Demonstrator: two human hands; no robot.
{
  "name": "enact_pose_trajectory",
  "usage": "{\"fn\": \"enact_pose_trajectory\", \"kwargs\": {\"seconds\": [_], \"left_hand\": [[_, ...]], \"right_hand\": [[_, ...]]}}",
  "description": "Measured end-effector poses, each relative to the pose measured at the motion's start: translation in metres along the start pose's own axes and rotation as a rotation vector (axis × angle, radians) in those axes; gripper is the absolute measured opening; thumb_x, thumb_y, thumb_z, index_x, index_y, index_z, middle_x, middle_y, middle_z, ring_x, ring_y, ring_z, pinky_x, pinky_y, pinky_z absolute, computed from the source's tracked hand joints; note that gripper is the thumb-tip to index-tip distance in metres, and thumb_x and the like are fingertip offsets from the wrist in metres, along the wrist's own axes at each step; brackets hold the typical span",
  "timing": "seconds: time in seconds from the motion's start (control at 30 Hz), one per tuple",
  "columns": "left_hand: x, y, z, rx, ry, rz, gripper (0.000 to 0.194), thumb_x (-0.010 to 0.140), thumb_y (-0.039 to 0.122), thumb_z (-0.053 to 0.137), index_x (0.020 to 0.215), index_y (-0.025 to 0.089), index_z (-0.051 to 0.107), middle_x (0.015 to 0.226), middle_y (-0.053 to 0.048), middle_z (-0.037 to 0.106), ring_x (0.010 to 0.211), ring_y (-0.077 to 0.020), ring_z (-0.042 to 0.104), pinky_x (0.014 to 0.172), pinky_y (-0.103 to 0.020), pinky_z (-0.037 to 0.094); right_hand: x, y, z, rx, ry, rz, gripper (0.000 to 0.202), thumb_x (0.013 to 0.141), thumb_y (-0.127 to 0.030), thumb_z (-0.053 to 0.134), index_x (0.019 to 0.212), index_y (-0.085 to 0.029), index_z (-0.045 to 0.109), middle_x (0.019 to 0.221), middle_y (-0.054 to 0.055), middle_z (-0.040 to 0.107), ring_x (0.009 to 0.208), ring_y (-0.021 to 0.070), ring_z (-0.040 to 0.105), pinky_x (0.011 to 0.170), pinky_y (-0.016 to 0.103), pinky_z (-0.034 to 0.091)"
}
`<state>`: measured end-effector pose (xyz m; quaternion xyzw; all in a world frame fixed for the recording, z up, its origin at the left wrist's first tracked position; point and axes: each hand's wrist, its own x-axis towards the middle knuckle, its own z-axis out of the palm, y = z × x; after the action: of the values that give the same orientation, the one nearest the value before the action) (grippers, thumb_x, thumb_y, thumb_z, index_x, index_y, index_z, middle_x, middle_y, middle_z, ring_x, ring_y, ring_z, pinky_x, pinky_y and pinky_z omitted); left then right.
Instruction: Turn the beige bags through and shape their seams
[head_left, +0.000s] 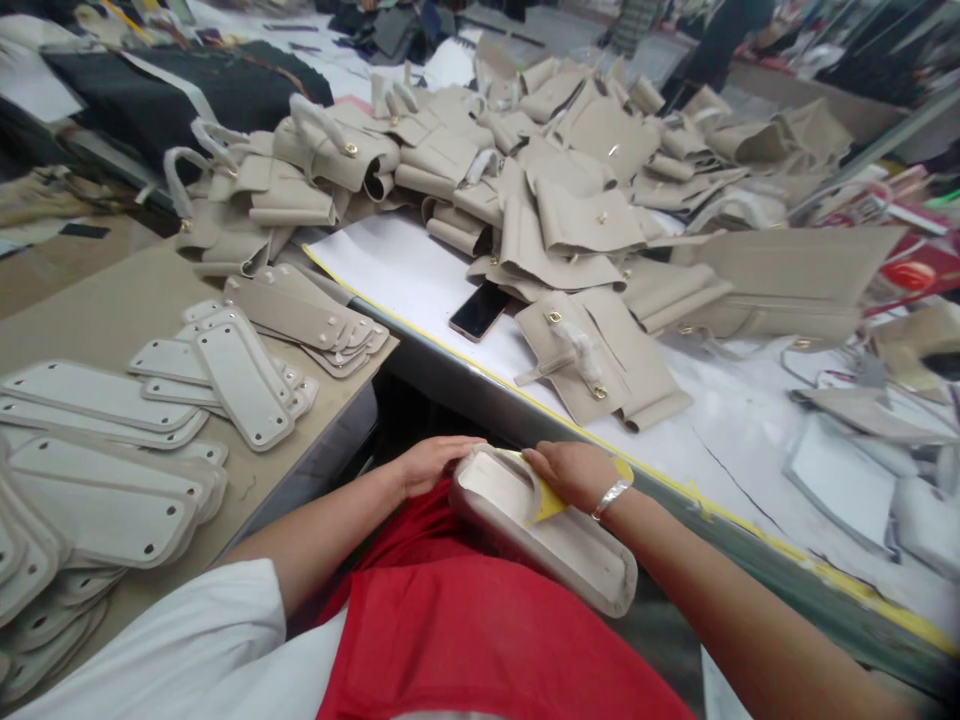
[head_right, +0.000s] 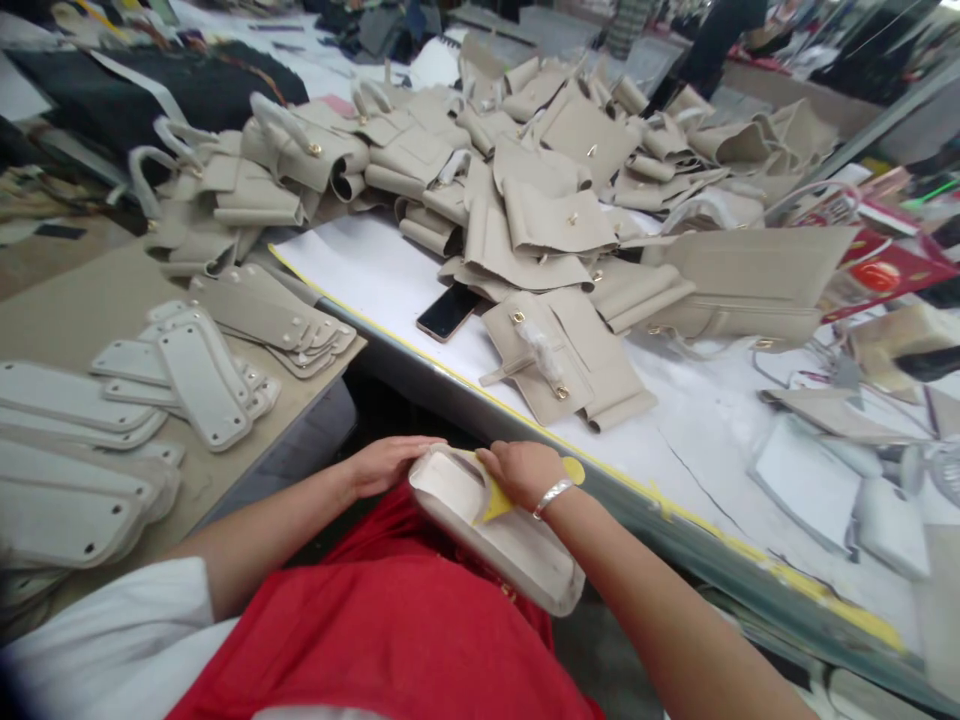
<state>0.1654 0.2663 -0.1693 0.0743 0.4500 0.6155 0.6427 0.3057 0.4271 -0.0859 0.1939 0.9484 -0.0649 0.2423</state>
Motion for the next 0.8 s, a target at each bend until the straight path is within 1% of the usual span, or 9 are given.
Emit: {"fn": "enact_pose_trajectory", "kwargs": {"seconds": [0.1, 0.2, 0.3, 0.43, 0.53, 0.6, 0.7, 0.8], "left_hand": [[0.001, 0.009, -0.003, 0.029, -0.008, -0.055, 0.036, 0.060, 0.021, 0.073, 0.094, 0.012, 0.068, 0.094, -0.009, 0.067, 0.085, -0.0180, 0.060, 0.083, -0.029, 0.040], [0.003, 0.014, -0.002, 0.096, -0.050, -0.079, 0.030, 0.060, 0.016, 0.070, 0.090, 0.012, 0.069, 0.085, -0.008, 0.069, 0.074, -0.0158, 0.060, 0.076, -0.028, 0.042], [0.003, 0.014, -0.003, 0.107, -0.102, -0.081, 0.035, 0.061, 0.017, 0.070, 0.095, 0.012, 0.068, 0.088, -0.009, 0.068, 0.076, -0.0159, 0.060, 0.074, -0.027, 0.041], [0.003, 0.009, -0.004, 0.109, -0.075, -0.073, 0.042, 0.060, 0.020, 0.071, 0.101, 0.012, 0.066, 0.096, -0.010, 0.067, 0.082, -0.0173, 0.060, 0.075, -0.027, 0.041], [0.003, 0.009, 0.000, 0.131, -0.034, -0.083, 0.041, 0.059, 0.020, 0.071, 0.099, 0.012, 0.066, 0.093, -0.010, 0.067, 0.079, -0.0172, 0.060, 0.073, -0.027, 0.041], [0.004, 0.010, 0.004, 0.141, -0.015, -0.086, 0.040, 0.058, 0.019, 0.070, 0.097, 0.011, 0.067, 0.091, -0.010, 0.068, 0.077, -0.0168, 0.060, 0.072, -0.026, 0.041], [0.005, 0.009, 0.014, 0.159, 0.046, -0.071, 0.036, 0.057, 0.014, 0.066, 0.092, 0.011, 0.068, 0.087, -0.009, 0.068, 0.074, -0.0155, 0.059, 0.071, -0.025, 0.041], [0.006, 0.005, 0.021, 0.176, 0.104, -0.029, 0.033, 0.057, 0.010, 0.061, 0.089, 0.012, 0.069, 0.083, -0.007, 0.069, 0.073, -0.0147, 0.059, 0.071, -0.024, 0.042]], "right_hand": [[-0.024, 0.013, 0.003, 0.281, 0.035, 0.085, 0.050, 0.089, -0.051, 0.019, 0.072, -0.018, 0.053, 0.067, 0.003, 0.058, 0.060, 0.0140, 0.052, 0.054, 0.024, 0.033], [-0.049, 0.020, 0.010, 0.547, 0.059, 0.094, 0.047, 0.087, -0.054, 0.024, 0.067, -0.018, 0.047, 0.063, 0.000, 0.050, 0.058, 0.0119, 0.045, 0.053, 0.023, 0.033], [-0.068, 0.021, 0.020, 0.751, 0.078, 0.098, 0.044, 0.086, -0.054, 0.028, 0.067, -0.018, 0.045, 0.063, -0.002, 0.046, 0.058, 0.0115, 0.042, 0.054, 0.023, 0.034], [-0.082, 0.018, 0.032, 0.953, 0.076, 0.128, 0.041, 0.084, -0.055, 0.033, 0.069, -0.019, 0.046, 0.063, -0.002, 0.043, 0.057, 0.0111, 0.039, 0.051, 0.022, 0.034], [-0.087, 0.018, 0.036, 1.052, 0.067, 0.171, 0.040, 0.082, -0.055, 0.035, 0.071, -0.019, 0.046, 0.062, -0.003, 0.042, 0.055, 0.0108, 0.038, 0.049, 0.022, 0.033], [-0.089, 0.020, 0.038, 1.082, 0.072, 0.174, 0.039, 0.082, -0.055, 0.035, 0.072, -0.019, 0.047, 0.063, -0.003, 0.043, 0.056, 0.0107, 0.038, 0.049, 0.021, 0.033], [-0.089, 0.022, 0.039, 1.042, 0.090, 0.152, 0.040, 0.083, -0.054, 0.035, 0.071, -0.018, 0.048, 0.063, -0.002, 0.042, 0.057, 0.0107, 0.038, 0.050, 0.022, 0.033], [-0.088, 0.019, 0.039, 0.981, 0.125, 0.128, 0.040, 0.084, -0.053, 0.035, 0.071, -0.018, 0.049, 0.064, -0.002, 0.044, 0.058, 0.0113, 0.039, 0.051, 0.022, 0.034]]}}
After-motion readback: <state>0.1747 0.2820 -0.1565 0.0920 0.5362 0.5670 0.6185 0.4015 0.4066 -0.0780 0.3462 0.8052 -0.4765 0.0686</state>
